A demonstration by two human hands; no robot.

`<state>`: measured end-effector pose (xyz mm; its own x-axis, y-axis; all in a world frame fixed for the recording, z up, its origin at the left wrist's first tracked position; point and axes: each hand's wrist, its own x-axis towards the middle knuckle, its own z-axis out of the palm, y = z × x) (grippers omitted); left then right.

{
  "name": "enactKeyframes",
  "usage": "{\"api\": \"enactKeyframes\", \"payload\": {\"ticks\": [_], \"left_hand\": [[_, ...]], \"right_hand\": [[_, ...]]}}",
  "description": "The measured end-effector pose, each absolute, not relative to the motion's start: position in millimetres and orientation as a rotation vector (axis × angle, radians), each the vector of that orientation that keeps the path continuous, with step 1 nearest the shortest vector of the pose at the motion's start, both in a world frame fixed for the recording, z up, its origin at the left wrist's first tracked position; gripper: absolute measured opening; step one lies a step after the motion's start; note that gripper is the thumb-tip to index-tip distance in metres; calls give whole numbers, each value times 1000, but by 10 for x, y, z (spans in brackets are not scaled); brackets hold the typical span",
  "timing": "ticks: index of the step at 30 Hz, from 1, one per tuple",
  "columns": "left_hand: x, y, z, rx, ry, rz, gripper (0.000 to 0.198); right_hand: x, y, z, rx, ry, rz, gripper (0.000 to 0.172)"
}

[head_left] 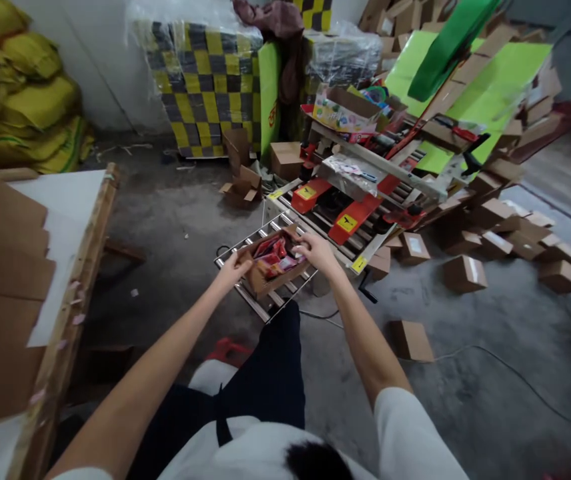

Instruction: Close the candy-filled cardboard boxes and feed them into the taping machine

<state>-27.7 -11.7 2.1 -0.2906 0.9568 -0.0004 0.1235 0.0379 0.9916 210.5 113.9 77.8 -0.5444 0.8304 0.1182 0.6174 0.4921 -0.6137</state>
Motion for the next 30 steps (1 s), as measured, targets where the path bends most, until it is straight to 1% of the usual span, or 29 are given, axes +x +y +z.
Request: {"api": "enactKeyframes", "payload": {"ticks": [3,5,8,11,13,15,17,19,22,24,27,30], "left_hand": [[-346,-121,80,1081,1431,1307,78],[-326,-129,79,1047,1442,1297,75],[-296,-160,43,1061,1562,1324,74],[-306,-218,32,1185,1675,1323,64],[-307,-252,58,1228,1676,1336,58],[-274,-268,94,1203,1619,1366,60],[-201,-265,118,1166,1569,1423,69],[-110,-257,113,1135,1568,1490,77],[-13,-263,60,1097,1624,1539,79],[2,-281,16,1112,1661,1535,80],[-12,-304,-28,1181,1675,1544,77],[-20,-302,-50,1235,1629,1575,69]], "right_hand": [[1950,1063,884,-1142,-2636,668,29],[1894,1029,917,-1253,-2678,618,32],[1804,1018,869,-1483,-2580,499,34],[1636,1051,736,-1649,-2462,355,36],[1511,1091,657,-1714,-2411,282,35],[1428,1134,621,-1735,-2381,233,33],[1408,1147,622,-1728,-2360,199,32],[1431,1080,615,-1722,-2322,157,37],[1469,768,479,-1671,-2037,129,51],[1472,468,312,-1540,-1914,186,55],[1465,114,135,-1338,-2149,256,57],[1454,78,196,-1316,-2425,203,54]]}}
